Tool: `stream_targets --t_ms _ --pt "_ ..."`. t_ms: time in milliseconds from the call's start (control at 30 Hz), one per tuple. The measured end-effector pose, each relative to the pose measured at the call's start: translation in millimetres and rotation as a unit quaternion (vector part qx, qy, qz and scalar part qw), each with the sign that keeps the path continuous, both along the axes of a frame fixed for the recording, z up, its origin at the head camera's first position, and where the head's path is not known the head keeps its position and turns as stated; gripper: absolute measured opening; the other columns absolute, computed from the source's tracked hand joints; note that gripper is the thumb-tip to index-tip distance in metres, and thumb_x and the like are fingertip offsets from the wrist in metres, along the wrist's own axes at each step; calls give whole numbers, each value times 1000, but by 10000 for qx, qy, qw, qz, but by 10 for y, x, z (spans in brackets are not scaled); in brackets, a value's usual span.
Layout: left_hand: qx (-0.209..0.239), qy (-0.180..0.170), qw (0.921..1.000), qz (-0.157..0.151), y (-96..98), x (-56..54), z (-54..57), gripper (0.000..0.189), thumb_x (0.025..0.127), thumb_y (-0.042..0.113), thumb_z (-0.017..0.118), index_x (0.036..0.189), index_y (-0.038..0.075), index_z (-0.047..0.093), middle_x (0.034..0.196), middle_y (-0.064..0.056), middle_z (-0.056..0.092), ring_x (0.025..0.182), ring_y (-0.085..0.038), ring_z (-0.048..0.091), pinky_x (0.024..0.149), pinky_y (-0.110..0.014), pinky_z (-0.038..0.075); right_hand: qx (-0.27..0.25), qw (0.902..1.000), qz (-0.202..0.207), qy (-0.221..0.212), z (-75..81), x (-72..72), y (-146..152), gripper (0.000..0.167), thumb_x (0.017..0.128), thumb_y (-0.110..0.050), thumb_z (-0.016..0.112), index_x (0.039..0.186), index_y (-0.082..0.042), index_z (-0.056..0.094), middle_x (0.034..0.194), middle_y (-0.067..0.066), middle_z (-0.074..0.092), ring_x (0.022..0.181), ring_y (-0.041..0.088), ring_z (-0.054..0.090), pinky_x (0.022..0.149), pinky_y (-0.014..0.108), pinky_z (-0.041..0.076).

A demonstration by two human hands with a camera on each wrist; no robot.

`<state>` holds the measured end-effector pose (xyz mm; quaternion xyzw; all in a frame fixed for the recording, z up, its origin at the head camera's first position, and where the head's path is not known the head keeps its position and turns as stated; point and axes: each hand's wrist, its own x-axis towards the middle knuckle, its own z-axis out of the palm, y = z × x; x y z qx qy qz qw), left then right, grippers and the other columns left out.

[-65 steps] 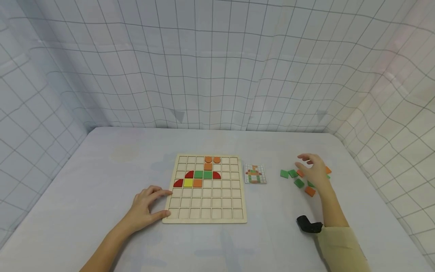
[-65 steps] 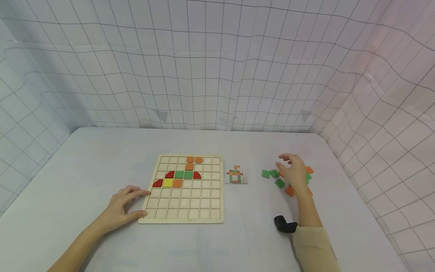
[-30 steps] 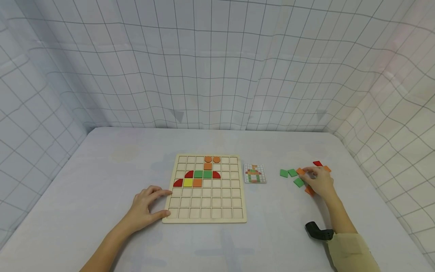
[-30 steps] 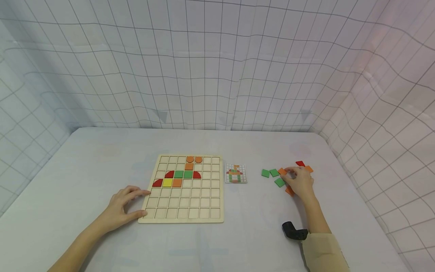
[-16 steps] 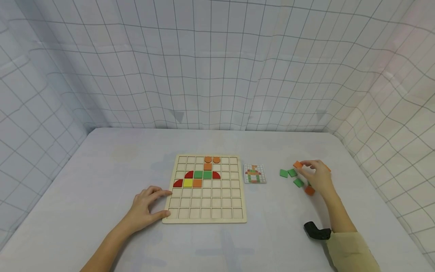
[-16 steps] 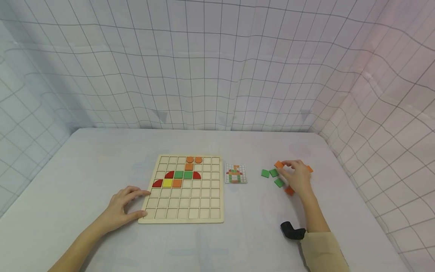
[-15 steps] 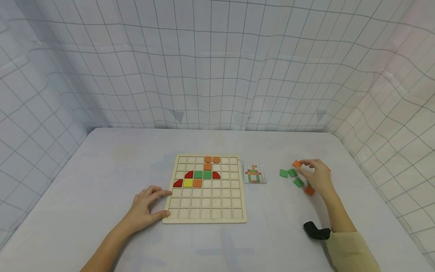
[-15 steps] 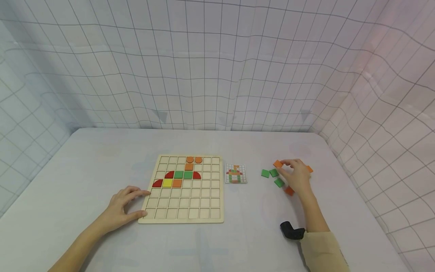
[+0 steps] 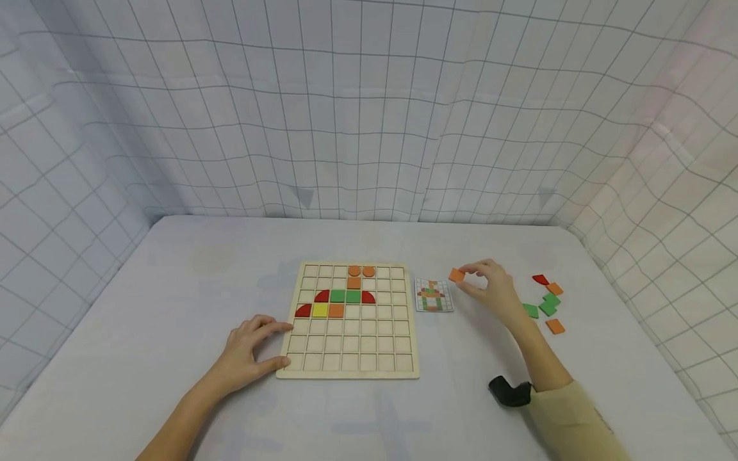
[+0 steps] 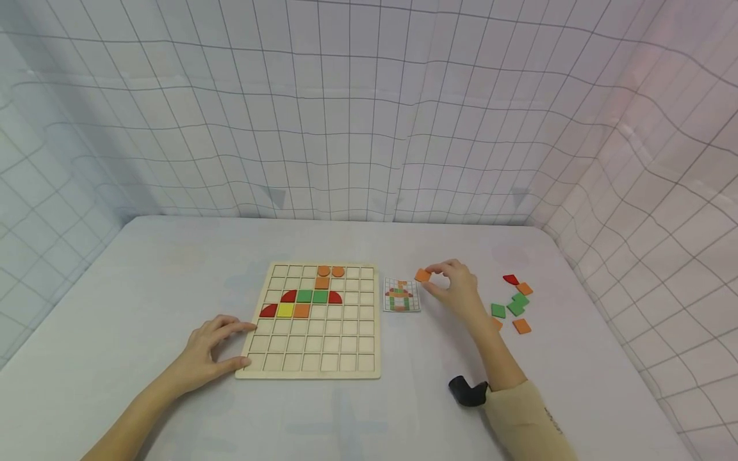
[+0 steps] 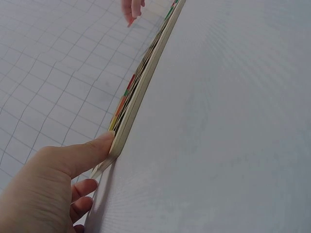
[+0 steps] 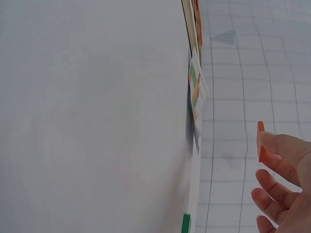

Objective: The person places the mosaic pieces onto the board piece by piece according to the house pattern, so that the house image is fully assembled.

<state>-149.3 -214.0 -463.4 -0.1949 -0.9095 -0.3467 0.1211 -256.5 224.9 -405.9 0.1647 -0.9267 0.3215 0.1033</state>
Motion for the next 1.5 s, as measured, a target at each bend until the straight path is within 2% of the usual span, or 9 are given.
stream_targets --t_ms 333,533,600,800,933,1000,1100,1267,1500 --pt "47 36 10000 -22 4 -10 1 48 67 27 80 111 16 62 103 -1 51 94 -22 45 76 -44 26 67 9928 1052 568 -36 -5 -588 25 76 -10 73 99 -4 66 97 13 59 90 33 54 78 51 36" --pt "47 41 10000 -41 4 -16 -5 48 67 26 80 111 15 62 103 -1 51 94 -22 45 76 -45 26 182 9881 1428 550 -51 29 -872 24 76 -14 74 97 -5 68 94 11 60 81 28 55 68 38 42" --pt "58 48 10000 -46 2 -16 -7 48 67 26 80 111 16 62 103 -1 51 93 -22 45 75 -45 26 170 9868 1545 466 -54 47 -952 24 76 -14 74 97 -5 67 94 11 60 82 29 54 69 37 41" --pt "63 61 9999 -53 0 -16 -10 48 67 26 80 111 16 62 103 -1 51 94 -22 45 75 -44 26 381 9854 1629 306 -92 93 -1157 22 77 -18 73 98 -10 68 97 6 60 91 26 55 77 43 40" --pt "45 53 10000 -44 2 -12 -4 48 67 26 80 111 15 62 103 -1 51 94 -22 45 76 -45 26 492 9801 1868 456 -146 93 -1275 23 76 -19 74 96 -10 68 97 6 60 90 23 55 76 39 41" --pt "27 51 10000 -37 2 -10 -2 49 67 27 80 111 15 62 102 -1 51 94 -22 45 75 -44 26 502 9781 1990 332 -168 94 -1326 23 78 -19 73 98 -9 67 99 6 60 91 23 55 76 37 40" --pt "12 50 10000 -37 0 -9 1 49 67 27 79 111 15 62 103 -1 51 93 -22 45 75 -44 27 564 9782 1996 49 -187 106 -1399 25 79 -22 72 101 -11 68 100 4 59 90 19 53 76 35 37" --pt "23 22 10000 -34 1 -4 6 49 67 27 79 111 15 62 103 -1 51 93 -23 45 75 -44 26 840 9766 1980 80 -220 122 -1505 23 79 -25 72 99 -13 69 94 1 59 84 15 50 71 32 36" --pt "27 -30 10000 -7 3 1 7 49 67 28 79 111 15 62 104 -2 51 95 -24 45 76 -45 26 898 9773 1920 -61 -253 153 -1563 23 81 -26 70 101 -15 68 103 2 58 100 20 50 82 41 35"
